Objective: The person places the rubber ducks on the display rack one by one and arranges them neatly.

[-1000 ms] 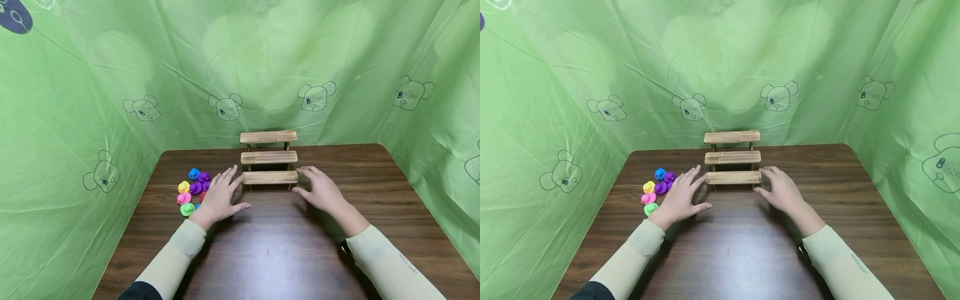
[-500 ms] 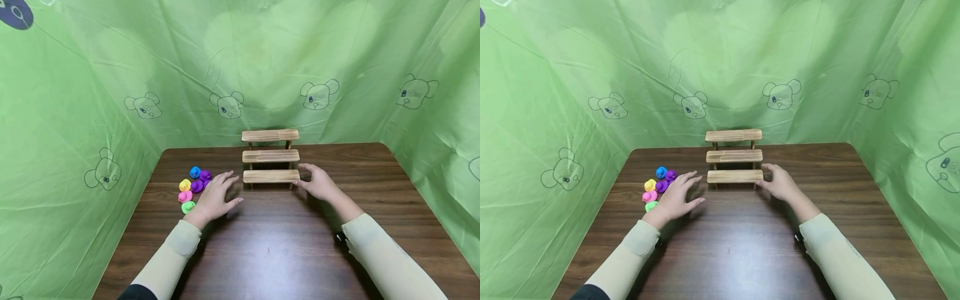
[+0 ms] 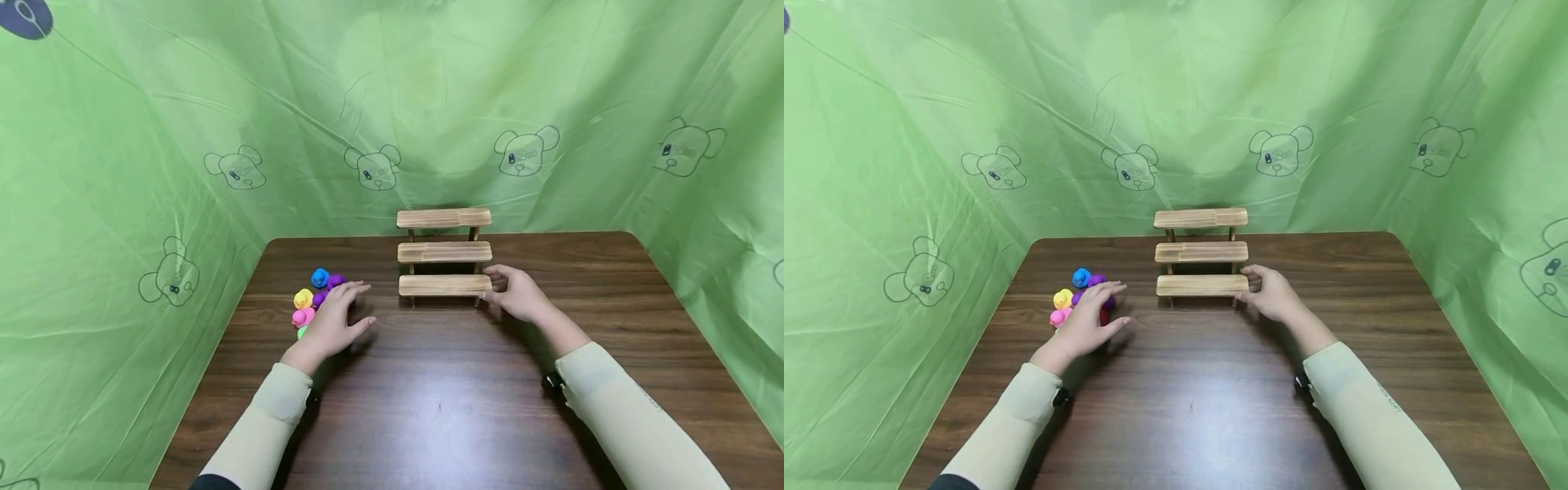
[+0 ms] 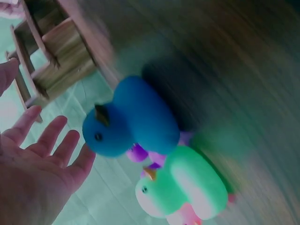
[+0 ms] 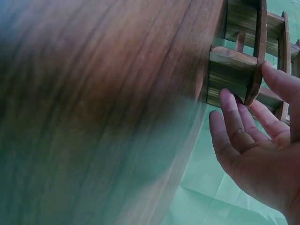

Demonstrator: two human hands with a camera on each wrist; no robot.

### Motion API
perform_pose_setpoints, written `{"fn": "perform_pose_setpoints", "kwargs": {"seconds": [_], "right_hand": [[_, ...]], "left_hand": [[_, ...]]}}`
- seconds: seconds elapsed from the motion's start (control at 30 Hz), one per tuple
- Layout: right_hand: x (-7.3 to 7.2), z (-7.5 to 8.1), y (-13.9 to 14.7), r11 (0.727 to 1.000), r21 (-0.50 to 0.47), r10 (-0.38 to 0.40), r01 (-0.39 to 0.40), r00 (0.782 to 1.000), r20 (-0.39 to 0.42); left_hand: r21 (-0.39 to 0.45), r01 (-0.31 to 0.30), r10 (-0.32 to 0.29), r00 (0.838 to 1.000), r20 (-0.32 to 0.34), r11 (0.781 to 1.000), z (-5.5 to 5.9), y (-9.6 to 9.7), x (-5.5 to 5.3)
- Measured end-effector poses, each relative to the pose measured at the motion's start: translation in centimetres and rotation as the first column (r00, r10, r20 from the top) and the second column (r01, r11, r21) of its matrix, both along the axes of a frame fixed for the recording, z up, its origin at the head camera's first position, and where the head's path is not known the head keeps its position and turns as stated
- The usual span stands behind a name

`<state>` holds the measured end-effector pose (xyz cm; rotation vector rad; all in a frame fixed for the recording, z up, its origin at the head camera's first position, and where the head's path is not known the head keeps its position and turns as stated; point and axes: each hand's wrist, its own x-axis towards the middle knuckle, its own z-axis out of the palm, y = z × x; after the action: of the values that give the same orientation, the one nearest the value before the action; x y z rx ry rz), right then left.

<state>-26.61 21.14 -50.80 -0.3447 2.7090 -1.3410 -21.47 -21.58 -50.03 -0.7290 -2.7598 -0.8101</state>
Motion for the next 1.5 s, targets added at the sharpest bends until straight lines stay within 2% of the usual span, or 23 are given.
{"fn": "perform_pose_setpoints", "kwargs": {"seconds": [0.13, 0.3, 0.47, 0.63, 0.77, 0.83, 0.97, 1.13, 1.27, 1.5], "right_hand": [[0.0, 0.0, 0.1, 1.000, -0.007, -0.002, 0.002, 1.000, 0.004], [-0.1, -0.2, 0.3, 1.000, -0.016, -0.001, 0.001, 1.000, 0.013], [-0.3, -0.5, 0.5, 1.000, -0.012, 0.004, -0.004, 1.000, 0.027], [-0.3, -0.5, 0.3, 1.000, -0.016, 0.005, -0.005, 0.999, 0.042], [-0.3, -0.2, 0.3, 1.000, -0.011, 0.002, -0.001, 0.999, 0.047], [-0.3, -0.1, 0.3, 1.000, -0.006, -0.001, 0.001, 0.999, 0.049], [-0.3, -0.2, 0.3, 1.000, -0.001, 0.006, -0.005, 0.999, 0.050], [-0.4, -0.4, 0.4, 1.000, 0.006, 0.008, -0.009, 0.999, 0.039], [-0.4, -0.3, 0.3, 1.000, 0.009, 0.011, -0.011, 0.999, 0.042], [-0.3, -0.3, 0.4, 1.000, 0.016, -0.002, 0.001, 0.999, 0.054]], "left_hand": [[0.071, -0.028, 0.028, 1.000, -0.002, 0.997, 0.3, -1.3, 0.1], [0.143, -0.092, 0.091, 0.996, 0.015, 0.985, 0.2, -3.3, 0.2], [0.164, -0.183, 0.178, 0.983, 0.042, 0.969, 0.2, -5.5, 0.3], [0.120, -0.300, 0.297, 0.954, 0.045, 0.946, 0.7, -7.6, 0.0], [0.106, -0.365, 0.359, 0.931, 0.071, 0.925, 0.8, -9.2, -1.2], [0.094, -0.379, 0.370, 0.923, 0.100, 0.920, 0.7, -10.0, -2.0], [0.063, -0.403, 0.383, 0.901, 0.204, 0.913, 0.6, -11.2, -3.2], [0.025, -0.430, 0.396, 0.851, 0.347, 0.903, 0.3, -11.7, -4.1], [-0.010, -0.453, 0.420, 0.819, 0.391, 0.892, 0.1, -11.8, -4.4], [-0.003, -0.488, 0.439, 0.783, 0.441, 0.873, -0.5, -12.4, -4.5]]}}
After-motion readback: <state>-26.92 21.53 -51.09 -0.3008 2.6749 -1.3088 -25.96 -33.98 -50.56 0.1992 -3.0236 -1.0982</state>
